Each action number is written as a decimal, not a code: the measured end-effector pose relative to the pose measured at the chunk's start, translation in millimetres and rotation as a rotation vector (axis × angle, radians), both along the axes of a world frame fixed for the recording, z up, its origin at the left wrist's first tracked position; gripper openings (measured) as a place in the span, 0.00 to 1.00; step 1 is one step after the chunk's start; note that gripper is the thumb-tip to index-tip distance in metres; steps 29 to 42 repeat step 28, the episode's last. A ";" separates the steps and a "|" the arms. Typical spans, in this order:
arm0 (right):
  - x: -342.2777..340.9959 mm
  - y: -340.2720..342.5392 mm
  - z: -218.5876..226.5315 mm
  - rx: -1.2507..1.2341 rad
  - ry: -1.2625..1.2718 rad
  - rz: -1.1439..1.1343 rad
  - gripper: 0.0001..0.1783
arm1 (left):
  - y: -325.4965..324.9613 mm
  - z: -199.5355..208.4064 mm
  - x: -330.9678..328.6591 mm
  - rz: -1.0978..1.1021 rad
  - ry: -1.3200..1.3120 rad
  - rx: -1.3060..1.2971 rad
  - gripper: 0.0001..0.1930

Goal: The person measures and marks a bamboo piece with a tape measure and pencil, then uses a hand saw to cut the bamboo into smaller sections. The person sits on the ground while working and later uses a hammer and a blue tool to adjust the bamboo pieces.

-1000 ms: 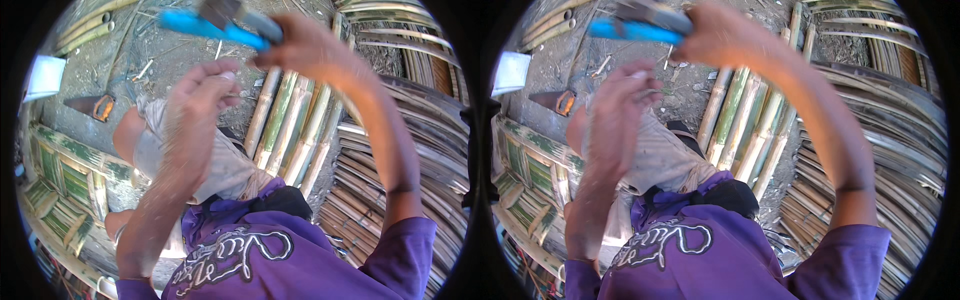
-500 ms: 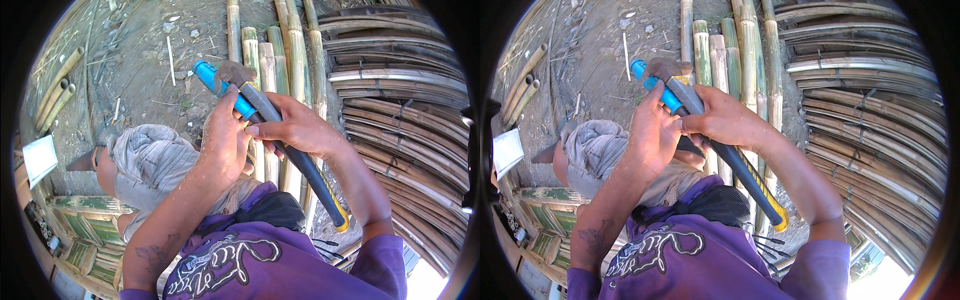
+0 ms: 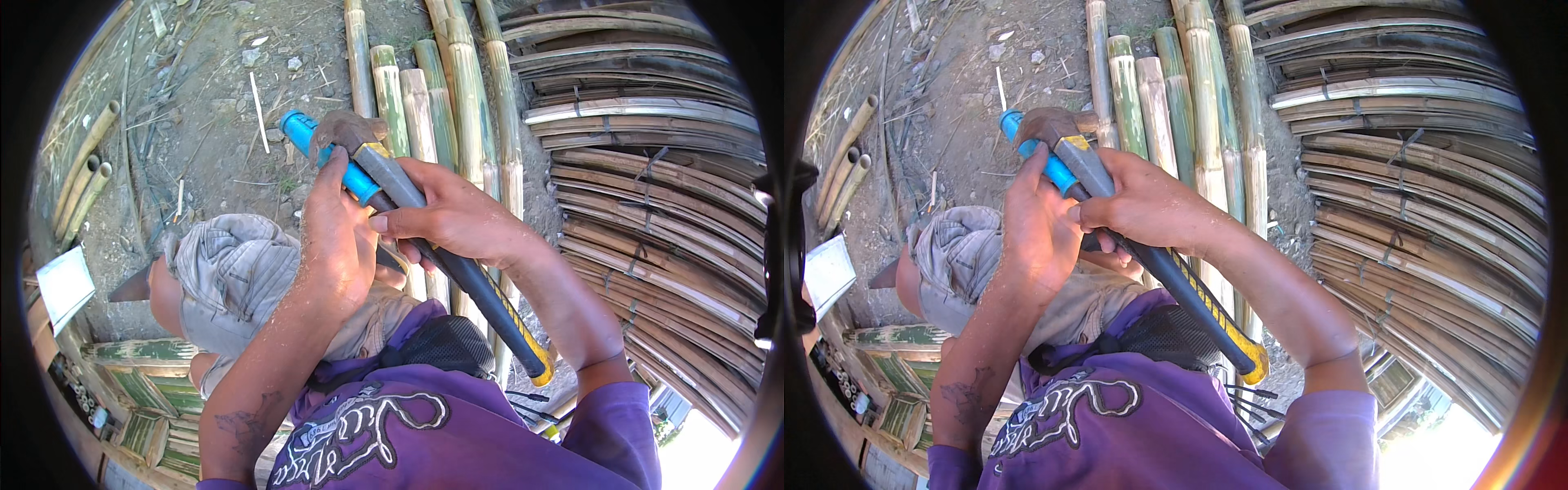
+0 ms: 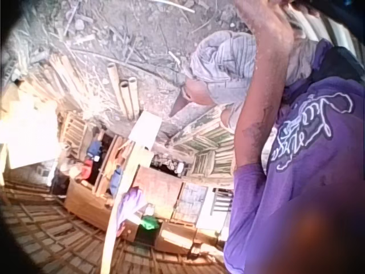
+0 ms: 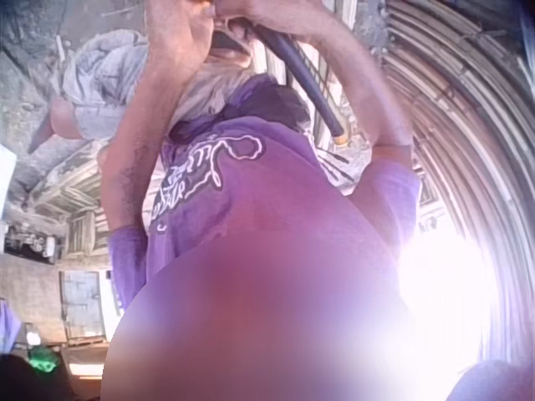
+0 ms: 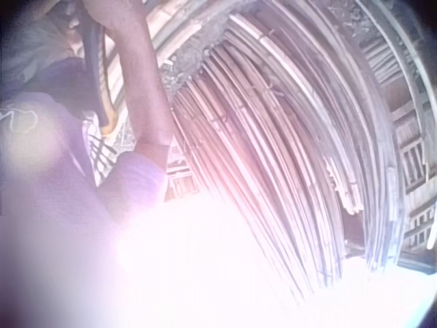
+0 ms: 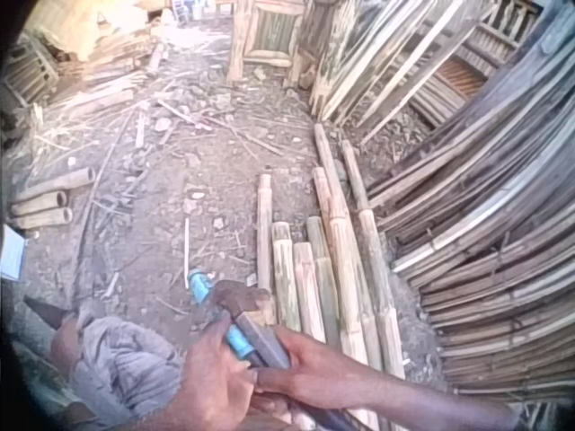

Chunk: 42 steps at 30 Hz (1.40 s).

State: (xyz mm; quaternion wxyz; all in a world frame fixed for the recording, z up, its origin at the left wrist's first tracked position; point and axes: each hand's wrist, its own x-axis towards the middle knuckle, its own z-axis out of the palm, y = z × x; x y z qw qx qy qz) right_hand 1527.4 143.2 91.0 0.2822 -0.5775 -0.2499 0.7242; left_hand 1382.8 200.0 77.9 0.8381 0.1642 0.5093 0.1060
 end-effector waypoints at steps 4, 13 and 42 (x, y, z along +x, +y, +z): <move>-0.2 9.4 -1.8 0.032 0.024 0.003 0.18 | 5.1 0.2 5.6 0.052 0.063 0.044 0.34; -3.6 25.7 -4.8 0.056 0.120 -0.090 0.19 | 27.7 -11.2 8.5 0.204 0.014 0.006 0.25; -9.8 39.3 -10.5 -0.071 0.227 -0.181 0.23 | 40.3 -43.7 8.8 0.400 -0.020 0.035 0.22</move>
